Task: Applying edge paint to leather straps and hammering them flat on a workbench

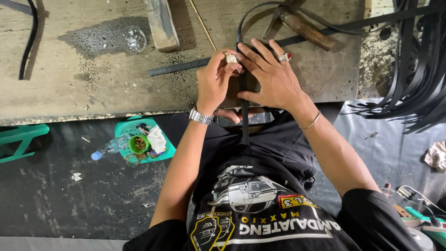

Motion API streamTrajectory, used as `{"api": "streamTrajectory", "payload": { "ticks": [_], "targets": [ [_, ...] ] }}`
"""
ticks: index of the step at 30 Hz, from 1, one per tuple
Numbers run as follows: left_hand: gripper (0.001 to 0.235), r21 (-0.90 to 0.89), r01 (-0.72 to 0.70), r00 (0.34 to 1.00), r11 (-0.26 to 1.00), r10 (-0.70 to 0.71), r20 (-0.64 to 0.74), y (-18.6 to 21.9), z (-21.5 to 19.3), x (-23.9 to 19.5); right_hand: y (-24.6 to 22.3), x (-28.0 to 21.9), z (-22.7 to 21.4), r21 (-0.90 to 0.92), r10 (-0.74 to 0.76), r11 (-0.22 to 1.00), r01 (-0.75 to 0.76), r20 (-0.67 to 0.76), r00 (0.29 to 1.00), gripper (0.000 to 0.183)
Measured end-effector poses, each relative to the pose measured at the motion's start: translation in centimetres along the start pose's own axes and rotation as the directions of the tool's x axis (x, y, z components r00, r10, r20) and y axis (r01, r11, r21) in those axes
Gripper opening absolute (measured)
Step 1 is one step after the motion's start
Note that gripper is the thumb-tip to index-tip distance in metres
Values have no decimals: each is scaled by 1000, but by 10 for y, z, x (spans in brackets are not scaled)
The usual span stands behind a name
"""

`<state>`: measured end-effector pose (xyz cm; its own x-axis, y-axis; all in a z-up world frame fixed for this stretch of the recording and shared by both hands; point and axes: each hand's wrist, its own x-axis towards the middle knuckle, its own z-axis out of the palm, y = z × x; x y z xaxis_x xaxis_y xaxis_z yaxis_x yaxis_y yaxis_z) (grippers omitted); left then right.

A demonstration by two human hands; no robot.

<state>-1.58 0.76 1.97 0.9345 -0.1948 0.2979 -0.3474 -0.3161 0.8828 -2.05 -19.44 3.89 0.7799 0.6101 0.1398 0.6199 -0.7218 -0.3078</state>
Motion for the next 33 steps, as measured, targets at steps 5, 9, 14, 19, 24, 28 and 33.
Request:
{"api": "streamTrajectory", "payload": {
  "ticks": [5, 9, 14, 19, 24, 28, 33],
  "targets": [
    [25, -9, -21, 1000, 1000, 21, 19, 1, -1, 0, -1, 0, -1, 9, -8, 1000, 8, -12, 1000, 87],
    [19, 37, -20, 1000, 999, 19, 18, -2, 1, 0, -1, 0, -2, 16, -3, 1000, 3, 1, 1000, 88],
    [22, 145, -77, 997, 986, 74, 30, -17, 6, -7, -1, 0, -1, 6, 8, 1000, -8, 10, 1000, 85],
    [22, 159, -119, 991, 980, 107, 81, -20, 8, -11, 17, -4, 8, 156, -9, 987, 35, -165, 986, 69],
    [20, 92, -180, 981, 979, 173, 84, -24, 10, -12, 52, -12, -10, -160, 188, 930, -331, -567, 802, 18],
    [21, 140, -188, 980, 972, 177, 90, -26, 13, -9, 74, -20, -19, -534, 251, 721, -443, -394, 884, 32],
    [21, 143, -179, 982, 973, 168, 86, -28, 13, -11, 90, -18, -13, -571, 317, 720, -395, -236, 919, 30]
  ]
}}
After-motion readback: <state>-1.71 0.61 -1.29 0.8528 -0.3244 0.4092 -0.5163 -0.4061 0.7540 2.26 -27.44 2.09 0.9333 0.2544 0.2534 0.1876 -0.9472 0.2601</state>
